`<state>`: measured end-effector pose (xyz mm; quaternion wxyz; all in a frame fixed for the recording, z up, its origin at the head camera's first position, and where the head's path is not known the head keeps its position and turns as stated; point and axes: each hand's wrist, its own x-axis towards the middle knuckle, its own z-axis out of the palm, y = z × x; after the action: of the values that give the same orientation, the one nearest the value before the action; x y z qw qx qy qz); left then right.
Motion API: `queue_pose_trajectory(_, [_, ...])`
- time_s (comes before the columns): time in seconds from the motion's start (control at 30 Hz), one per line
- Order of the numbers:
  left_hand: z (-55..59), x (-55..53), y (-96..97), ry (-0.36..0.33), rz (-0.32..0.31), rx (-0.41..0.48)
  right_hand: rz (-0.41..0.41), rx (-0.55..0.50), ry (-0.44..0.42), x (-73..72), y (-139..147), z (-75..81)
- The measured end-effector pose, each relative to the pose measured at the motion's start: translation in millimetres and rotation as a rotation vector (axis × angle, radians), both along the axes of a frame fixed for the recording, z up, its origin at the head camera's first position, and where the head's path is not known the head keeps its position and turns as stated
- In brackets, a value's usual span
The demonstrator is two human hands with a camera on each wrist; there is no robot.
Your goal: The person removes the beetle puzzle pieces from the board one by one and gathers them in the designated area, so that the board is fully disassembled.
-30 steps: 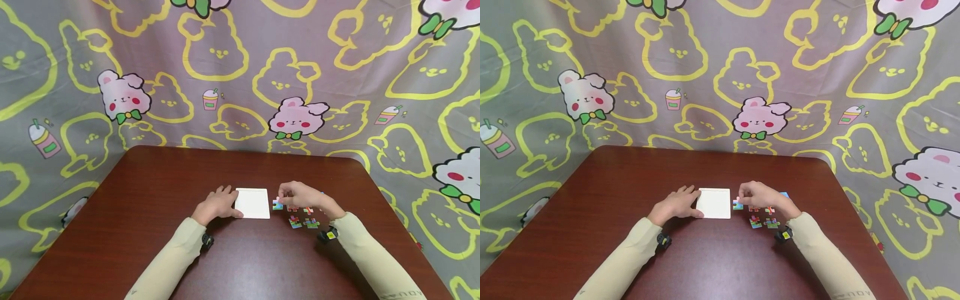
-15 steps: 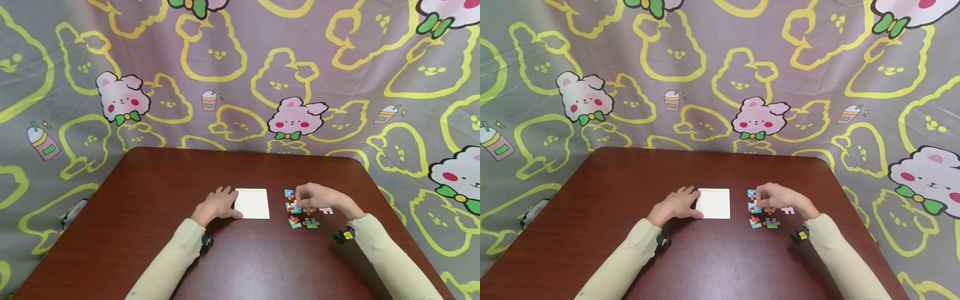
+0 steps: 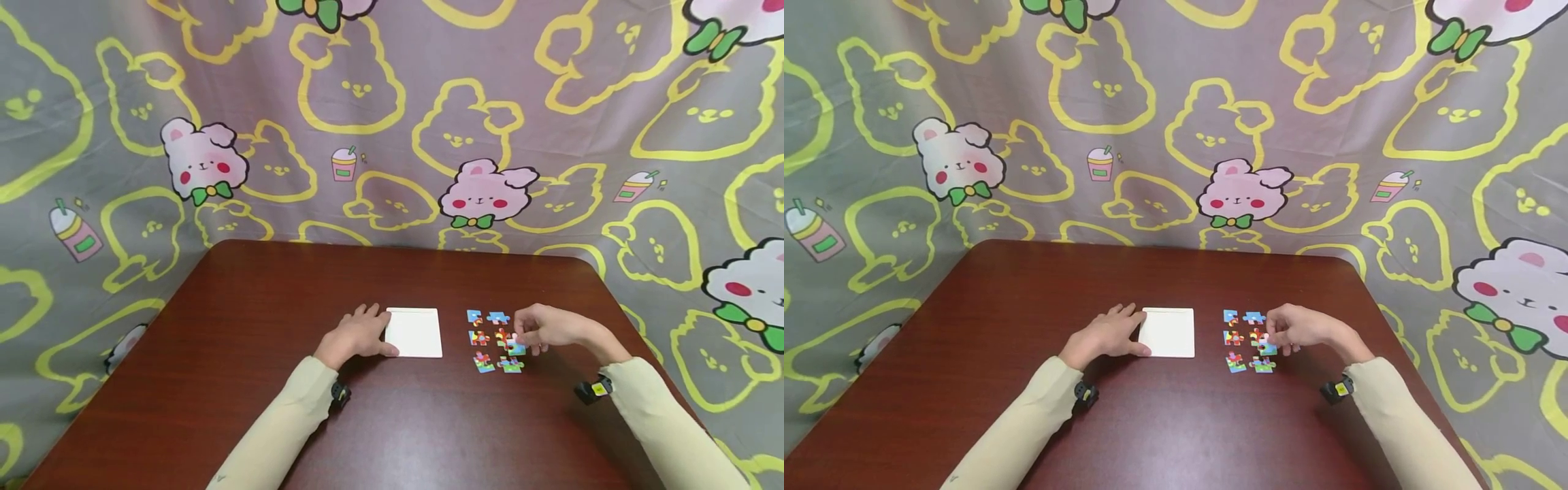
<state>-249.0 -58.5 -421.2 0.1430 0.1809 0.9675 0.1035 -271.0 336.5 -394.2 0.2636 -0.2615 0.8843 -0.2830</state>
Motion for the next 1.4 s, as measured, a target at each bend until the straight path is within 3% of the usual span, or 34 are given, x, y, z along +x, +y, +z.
queue_pose_trajectory(0.27, [0.0,-0.9,-0.2,-0.006,0.006,0.006,0.006,0.043,-0.087,4.8,17,0.9])
queue_pose_trajectory(0.8, [-0.3,-3.0,0.6,-0.012,0.008,-0.004,-0.049,0.124,-0.047,8.9,28,-14.6])
queue_pose_trajectory(1.1, [0.5,-1.6,-0.6,-0.014,0.016,0.003,-0.069,0.136,-0.051,11.0,27,-16.1])
queue_pose_trajectory(1.4, [-0.7,-2.5,-0.1,-0.014,0.019,0.002,-0.134,0.231,-0.011,12.3,23,-14.9])
